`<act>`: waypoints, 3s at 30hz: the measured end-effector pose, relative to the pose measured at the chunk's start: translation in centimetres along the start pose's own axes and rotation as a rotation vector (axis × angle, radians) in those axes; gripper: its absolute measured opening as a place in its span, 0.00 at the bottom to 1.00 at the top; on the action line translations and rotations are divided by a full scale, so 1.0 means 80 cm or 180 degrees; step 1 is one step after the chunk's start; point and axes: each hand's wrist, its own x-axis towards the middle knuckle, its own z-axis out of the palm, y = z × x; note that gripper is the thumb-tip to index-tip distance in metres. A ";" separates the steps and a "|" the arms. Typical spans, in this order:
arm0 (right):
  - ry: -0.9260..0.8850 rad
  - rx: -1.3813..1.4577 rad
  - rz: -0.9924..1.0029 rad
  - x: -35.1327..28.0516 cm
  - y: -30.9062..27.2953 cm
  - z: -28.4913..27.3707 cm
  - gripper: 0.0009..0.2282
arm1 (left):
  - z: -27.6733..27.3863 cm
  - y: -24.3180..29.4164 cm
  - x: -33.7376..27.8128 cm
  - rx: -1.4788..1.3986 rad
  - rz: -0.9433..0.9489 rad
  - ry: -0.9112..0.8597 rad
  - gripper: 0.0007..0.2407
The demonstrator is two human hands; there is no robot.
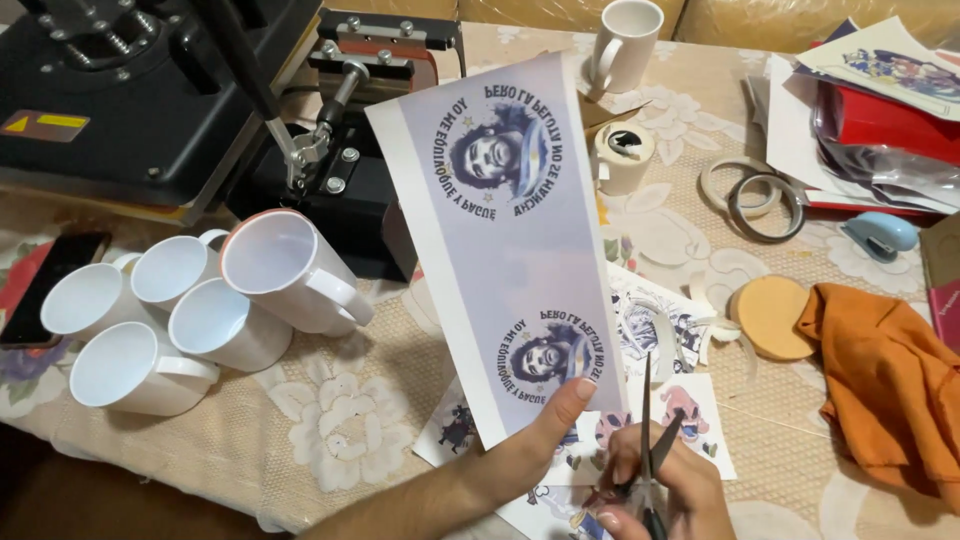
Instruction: Cutting out printed designs from a sheet of paper and preparing mugs for heat press printing.
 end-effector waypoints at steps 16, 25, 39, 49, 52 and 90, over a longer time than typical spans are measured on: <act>0.0179 -0.0263 -0.0021 -0.015 0.004 0.001 0.12 | 0.009 -0.026 -0.009 -0.0369 -0.0375 -0.1651 0.20; 0.0253 -0.0328 0.0087 -0.015 -0.002 0.005 0.13 | 0.011 -0.035 -0.011 -0.0479 -0.0452 -0.1749 0.19; 0.0368 -0.0222 0.0082 -0.014 -0.006 0.009 0.13 | 0.012 -0.040 -0.013 -0.0678 -0.0605 -0.1448 0.15; 0.0507 -0.0244 0.0071 -0.007 -0.021 0.015 0.12 | 0.013 -0.034 -0.012 -0.0792 -0.0616 -0.1278 0.14; 0.0466 -0.0296 0.0170 -0.005 -0.026 0.014 0.08 | 0.012 -0.033 -0.014 -0.0753 -0.0829 -0.1349 0.15; 0.1013 -0.0311 0.0329 -0.013 -0.017 0.033 0.05 | 0.009 -0.033 -0.012 -0.0496 -0.0973 -0.1283 0.19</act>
